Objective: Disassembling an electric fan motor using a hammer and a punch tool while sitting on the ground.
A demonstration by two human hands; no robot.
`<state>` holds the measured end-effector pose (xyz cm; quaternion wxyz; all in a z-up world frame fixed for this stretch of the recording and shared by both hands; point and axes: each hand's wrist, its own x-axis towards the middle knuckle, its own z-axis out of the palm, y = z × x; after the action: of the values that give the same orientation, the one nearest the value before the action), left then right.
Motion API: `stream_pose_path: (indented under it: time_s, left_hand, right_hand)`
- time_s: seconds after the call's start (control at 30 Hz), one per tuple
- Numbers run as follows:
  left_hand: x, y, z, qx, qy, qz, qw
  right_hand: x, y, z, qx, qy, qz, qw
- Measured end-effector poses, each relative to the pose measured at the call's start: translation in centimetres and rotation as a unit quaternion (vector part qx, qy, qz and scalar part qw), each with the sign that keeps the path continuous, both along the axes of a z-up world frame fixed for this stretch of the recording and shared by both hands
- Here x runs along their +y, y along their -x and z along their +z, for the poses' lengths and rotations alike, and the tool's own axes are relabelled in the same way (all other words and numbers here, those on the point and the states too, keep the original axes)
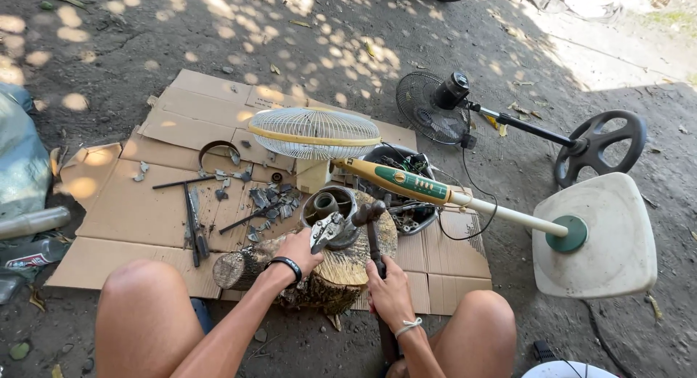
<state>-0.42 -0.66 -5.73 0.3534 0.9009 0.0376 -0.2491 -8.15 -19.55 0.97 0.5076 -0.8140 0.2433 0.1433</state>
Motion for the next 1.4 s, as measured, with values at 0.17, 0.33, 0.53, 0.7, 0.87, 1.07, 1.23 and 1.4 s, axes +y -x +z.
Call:
stream_pose_path:
  time_s: [0.17,0.33,0.53,0.7,0.87,1.07,1.23,1.4]
  left_hand:
    - [-1.1,0.5,0.4,-0.003,-0.028,-0.027,0.999]
    - [-1.3,0.8,0.3,-0.019,-0.041,-0.028,0.999]
    - [-1.4,-0.1,-1.2,-0.042,-0.009,-0.025,0.999]
    - [-1.4,-2.0,-4.9,-0.039,-0.012,0.0,0.999]
    - [-1.3,-1.7,-4.7,-0.049,-0.01,0.008,0.999]
    - [-1.8,-0.2,-2.8,-0.023,0.005,0.012,1.0]
    - [-1.9,0.3,-1.7,0.002,0.029,-0.005,1.0]
    - [-1.5,-0.4,-4.2,0.027,0.063,0.008,0.998]
  right_hand:
    - [0.7,-1.5,-2.5,-0.003,0.045,0.015,0.999]
    - [1.0,-2.1,-3.2,-0.014,0.117,0.036,0.992]
    - [-0.6,-3.0,-7.1,0.001,0.177,0.039,0.983]
    - [-1.8,-4.0,-11.0,-0.043,0.068,-0.002,0.997]
    - [-0.9,-3.4,-10.6,-0.018,0.16,0.064,0.985]
    - [-1.3,-4.0,-11.1,-0.02,0.093,0.035,0.995]
    - [-0.8,-3.6,-7.6,-0.018,-0.039,-0.043,0.998]
    - [-0.6,-3.4,-9.5,-0.004,-0.053,-0.026,0.998]
